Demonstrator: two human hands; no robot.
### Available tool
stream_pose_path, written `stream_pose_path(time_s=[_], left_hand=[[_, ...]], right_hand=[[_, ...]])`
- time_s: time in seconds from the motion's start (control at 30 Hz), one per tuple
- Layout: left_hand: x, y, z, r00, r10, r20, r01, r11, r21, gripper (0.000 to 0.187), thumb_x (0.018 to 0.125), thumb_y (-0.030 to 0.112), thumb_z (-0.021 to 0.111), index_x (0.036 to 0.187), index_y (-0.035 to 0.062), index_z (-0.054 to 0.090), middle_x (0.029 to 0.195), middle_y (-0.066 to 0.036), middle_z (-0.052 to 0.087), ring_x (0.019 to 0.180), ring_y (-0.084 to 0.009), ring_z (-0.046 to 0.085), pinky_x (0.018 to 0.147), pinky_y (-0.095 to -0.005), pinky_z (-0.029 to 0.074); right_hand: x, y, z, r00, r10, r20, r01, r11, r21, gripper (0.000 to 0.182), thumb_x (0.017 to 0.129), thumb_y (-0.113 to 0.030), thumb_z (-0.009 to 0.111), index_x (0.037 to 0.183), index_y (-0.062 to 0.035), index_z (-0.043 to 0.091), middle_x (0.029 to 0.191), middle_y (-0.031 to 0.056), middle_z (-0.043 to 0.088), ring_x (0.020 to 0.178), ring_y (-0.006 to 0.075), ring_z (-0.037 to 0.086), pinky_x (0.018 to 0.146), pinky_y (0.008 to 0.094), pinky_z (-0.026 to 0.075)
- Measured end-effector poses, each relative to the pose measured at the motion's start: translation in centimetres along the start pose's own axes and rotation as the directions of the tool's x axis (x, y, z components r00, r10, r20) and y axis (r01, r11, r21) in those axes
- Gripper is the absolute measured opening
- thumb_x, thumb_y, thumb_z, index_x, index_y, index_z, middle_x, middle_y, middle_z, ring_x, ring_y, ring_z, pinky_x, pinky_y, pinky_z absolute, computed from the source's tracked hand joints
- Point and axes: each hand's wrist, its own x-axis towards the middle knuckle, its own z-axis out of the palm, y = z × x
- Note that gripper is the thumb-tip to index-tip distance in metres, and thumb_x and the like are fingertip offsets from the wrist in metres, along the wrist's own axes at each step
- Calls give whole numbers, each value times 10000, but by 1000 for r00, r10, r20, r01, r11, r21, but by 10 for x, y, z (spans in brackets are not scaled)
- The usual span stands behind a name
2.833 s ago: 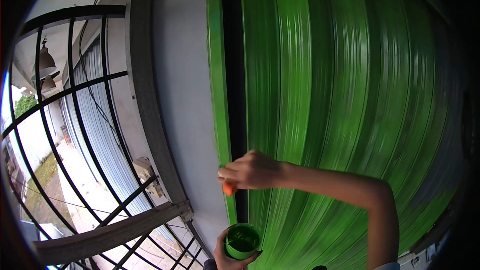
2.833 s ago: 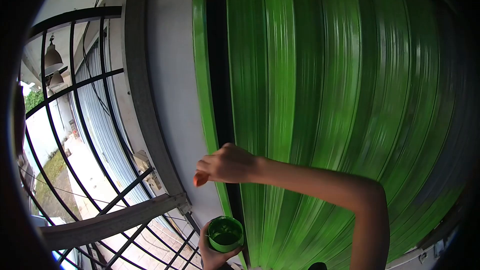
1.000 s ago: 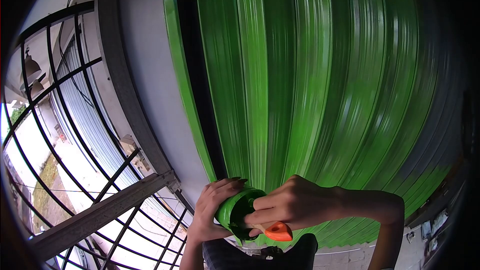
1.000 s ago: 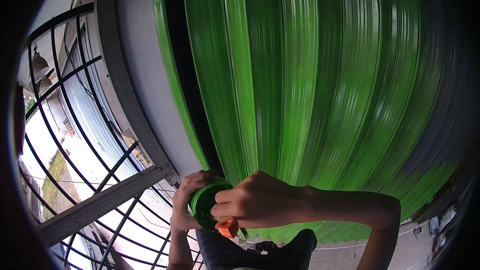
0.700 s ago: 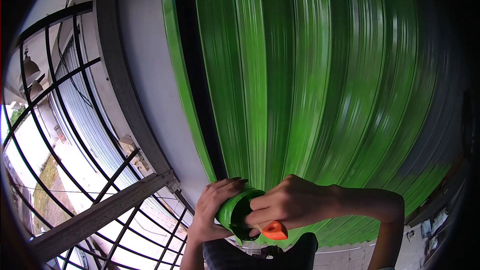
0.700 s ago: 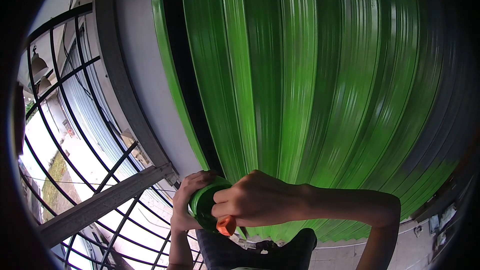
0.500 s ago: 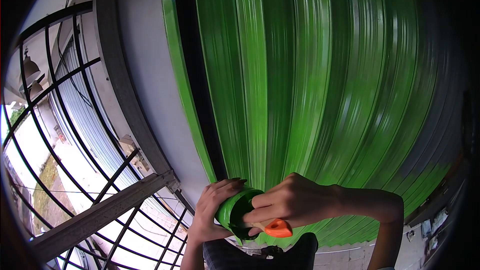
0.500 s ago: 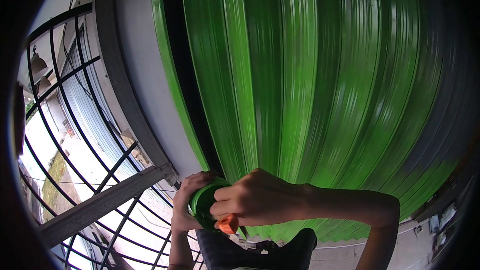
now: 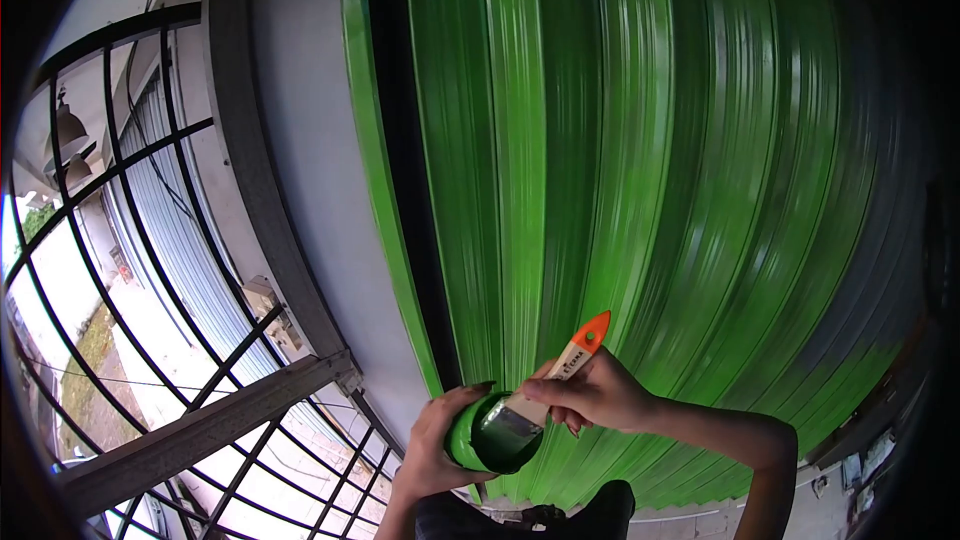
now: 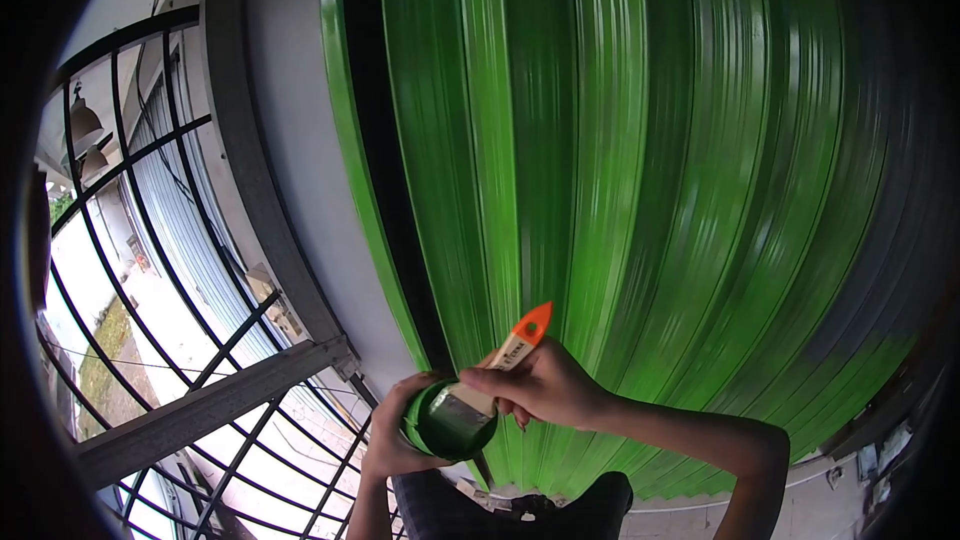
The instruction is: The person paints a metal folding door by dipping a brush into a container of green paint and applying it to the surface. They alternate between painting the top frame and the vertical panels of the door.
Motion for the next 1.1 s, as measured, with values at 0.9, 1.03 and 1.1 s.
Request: stream_pose_path(time_s=[0.9,1.03,1.1], left_hand=[[2,-15,-10,951,-214,-222,190,974,-126,857,512,249,885,1206,-15,456,1076,-147,619,1006,-221,612,910,-342,470],[5,-13,-15,935,-230,-269,184,965,-185,868,506,251,885,1210,-17,454,1068,-145,621,1005,-219,611,909,-344,469],[6,-17,-17,931,-234,-281,183,964,-194,879,500,243,884,1217,-19,448,1065,-146,622,1006,-217,610,909,-343,467]], right_hand=[[44,4,-1,933,-316,169,345,921,-183,238,843,-188,653,1010,-20,629,815,73,673,694,124,661,577,222,537],[53,20,5,710,-667,228,684,574,-451,225,785,-189,719,960,-70,643,741,41,669,590,108,649,485,199,512],[53,6,8,611,-706,359,745,359,-562,237,759,-214,742,937,-88,651,701,10,650,558,90,629,461,193,500]])
